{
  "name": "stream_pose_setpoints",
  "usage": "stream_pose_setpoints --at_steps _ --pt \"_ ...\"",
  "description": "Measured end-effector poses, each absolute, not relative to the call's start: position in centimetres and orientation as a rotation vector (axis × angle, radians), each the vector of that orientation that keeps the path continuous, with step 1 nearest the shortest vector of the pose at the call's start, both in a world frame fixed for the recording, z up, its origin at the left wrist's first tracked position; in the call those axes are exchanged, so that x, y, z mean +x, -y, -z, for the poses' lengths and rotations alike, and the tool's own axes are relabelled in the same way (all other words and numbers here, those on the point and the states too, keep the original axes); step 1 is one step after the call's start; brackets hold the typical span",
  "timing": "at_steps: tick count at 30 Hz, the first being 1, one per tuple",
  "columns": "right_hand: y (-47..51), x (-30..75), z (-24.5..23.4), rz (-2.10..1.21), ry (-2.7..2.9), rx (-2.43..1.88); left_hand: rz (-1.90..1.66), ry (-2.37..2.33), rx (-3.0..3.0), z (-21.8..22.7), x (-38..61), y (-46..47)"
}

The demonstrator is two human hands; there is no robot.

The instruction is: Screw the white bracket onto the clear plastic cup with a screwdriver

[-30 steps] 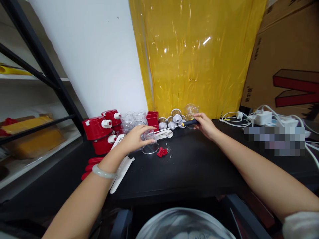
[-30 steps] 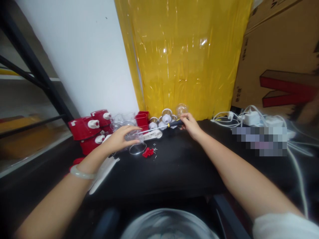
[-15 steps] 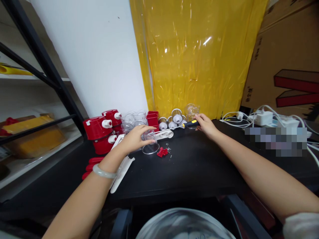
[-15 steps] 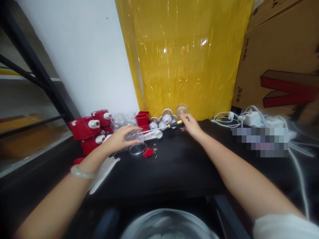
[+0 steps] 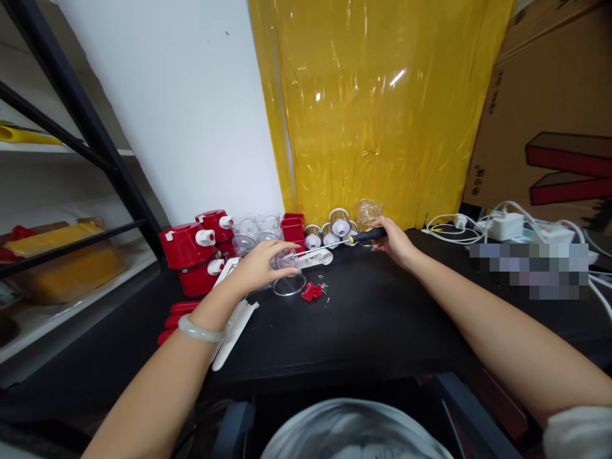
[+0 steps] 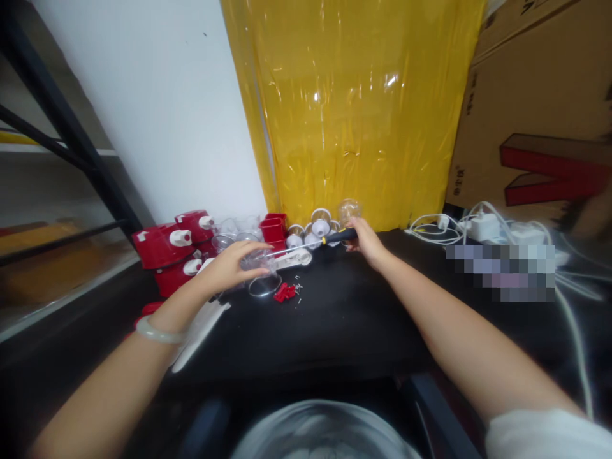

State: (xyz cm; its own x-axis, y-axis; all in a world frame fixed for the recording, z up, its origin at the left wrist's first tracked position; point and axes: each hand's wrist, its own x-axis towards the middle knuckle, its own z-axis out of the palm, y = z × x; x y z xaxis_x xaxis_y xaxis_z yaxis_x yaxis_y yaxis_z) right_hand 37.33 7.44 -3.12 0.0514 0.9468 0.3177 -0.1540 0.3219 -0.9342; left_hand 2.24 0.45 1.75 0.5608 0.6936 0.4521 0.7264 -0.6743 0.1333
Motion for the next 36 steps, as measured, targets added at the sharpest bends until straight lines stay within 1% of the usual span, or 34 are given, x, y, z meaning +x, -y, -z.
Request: stream_pose_setpoints --at_steps 3,5,11,13,16,21,25,30,33,36 --pt "-7.8 37.3 3.4 -0.906 1.287 -0.93 0.731 1.235 -2.711 -1.7 2.2 -0.5" --pt "-7.7 37.2 3.4 -0.904 1.286 -0.913 0.726 1.23 -2.714 -1.7 2.2 -0.5" --pt "-6.8 36.9 2.8 -1.15 1.127 -0.802 0.727 1.228 -2.715 -1.7 2.2 -0.5" --pt "-6.8 36.9 2.7 -1.187 1.129 -0.776 0.736 1.236 -2.715 -1.8 2.2 -0.5" --pt "-7.2 37.1 2.9 -1.131 1.145 -0.836 0.738 1.242 -2.715 -1.8 2.3 -0.4" --pt "-7.8 37.3 3.4 -0.925 1.299 -0.891 0.734 1.233 -2.716 -1.8 2.3 -0.4" --pt "-7.4 37.2 3.2 -0.998 1.225 -0.884 0.739 1.245 -2.719 -1.8 2.3 -0.4" --pt "-6.6 37.3 2.6 -1.157 1.17 -0.722 0.748 1.253 -2.714 -1.7 2.4 -0.4" --pt "-6.7 37.3 2.7 -1.134 1.184 -0.734 0.747 1.246 -2.715 -1.7 2.3 -0.5" --pt "-7.2 37.5 2.9 -1.001 1.251 -0.853 0.732 1.257 -2.713 -1.7 2.3 -0.5"
